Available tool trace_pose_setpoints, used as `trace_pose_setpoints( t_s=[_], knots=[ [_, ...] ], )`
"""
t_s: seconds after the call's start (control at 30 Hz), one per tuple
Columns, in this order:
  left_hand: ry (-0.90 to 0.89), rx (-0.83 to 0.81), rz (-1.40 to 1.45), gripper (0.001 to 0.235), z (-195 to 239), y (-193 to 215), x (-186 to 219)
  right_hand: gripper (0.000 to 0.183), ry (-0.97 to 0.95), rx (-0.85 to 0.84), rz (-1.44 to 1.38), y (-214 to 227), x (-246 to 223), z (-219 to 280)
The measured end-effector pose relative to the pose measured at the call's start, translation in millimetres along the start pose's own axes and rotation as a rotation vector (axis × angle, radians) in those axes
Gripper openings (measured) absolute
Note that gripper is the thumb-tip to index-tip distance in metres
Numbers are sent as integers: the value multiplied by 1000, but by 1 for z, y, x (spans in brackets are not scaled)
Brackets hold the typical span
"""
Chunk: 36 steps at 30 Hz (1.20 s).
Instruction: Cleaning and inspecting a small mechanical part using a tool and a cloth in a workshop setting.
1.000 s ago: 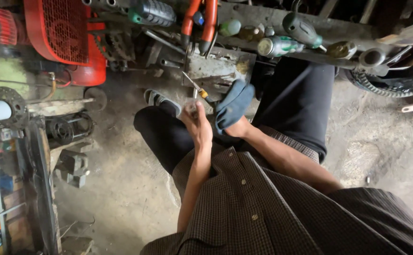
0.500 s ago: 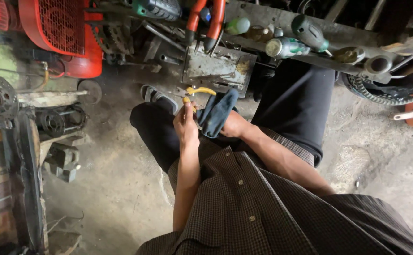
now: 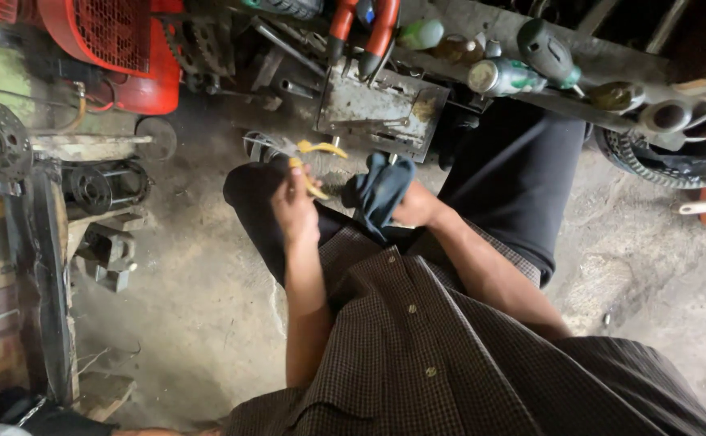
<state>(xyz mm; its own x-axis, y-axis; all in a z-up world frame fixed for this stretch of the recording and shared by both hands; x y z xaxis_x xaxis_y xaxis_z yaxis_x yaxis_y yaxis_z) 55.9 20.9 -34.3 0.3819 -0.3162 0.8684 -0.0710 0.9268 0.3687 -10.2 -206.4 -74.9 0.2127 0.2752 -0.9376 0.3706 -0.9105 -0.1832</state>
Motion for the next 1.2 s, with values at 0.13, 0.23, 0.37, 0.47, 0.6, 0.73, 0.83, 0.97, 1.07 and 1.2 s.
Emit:
trace_pose_setpoints(
  t_s=[0.13,0.23,0.37,0.47,0.6,0.73,0.83,0.97,1.07,1.2],
  knots=[
    [2,-70,7,34,11,18,19,24,-127,249,-188,17,29,5],
    [-77,-170,-100,32,20,22,24,33,-218,390,-121,26,33,1],
    [-221,-437,-356,31,37,6,33,28,-186,283,-118,12,20,-5],
    [-251,-545,-482,31,46,-9,32,20,-188,210,-380,-5,3,-13],
    [-216,-623,-358,29,53,-19,36,12,-186,168,-510,-8,19,-4],
    [-173,-678,-279,27,56,-23,39,14,-227,142,-551,-4,-10,-14],
    [-141,-687,-288,28,57,-23,37,16,-214,134,-525,-4,-16,-13],
    [-104,-591,-320,28,58,-25,35,20,27,165,-111,-1,-21,-10],
    [-83,-539,-339,30,60,-25,38,23,82,174,84,-1,-25,-13],
    [-48,-452,-414,30,65,-29,44,25,51,181,284,-5,-13,-15]
  ],
)
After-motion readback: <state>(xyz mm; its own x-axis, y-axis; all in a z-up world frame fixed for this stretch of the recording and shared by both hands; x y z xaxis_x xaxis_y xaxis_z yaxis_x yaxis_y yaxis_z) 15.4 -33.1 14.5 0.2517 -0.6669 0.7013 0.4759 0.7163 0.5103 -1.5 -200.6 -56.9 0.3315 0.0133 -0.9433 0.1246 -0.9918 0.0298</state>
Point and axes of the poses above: each hand's wrist, its own z-axis away from the middle knuckle, its own y-axis out of the back of the hand, x = y × z, the point moved 4 cm from there along -z, towards the middle knuckle, and after that the axes turned 14 degrees about -z, right-handed, at the moved point
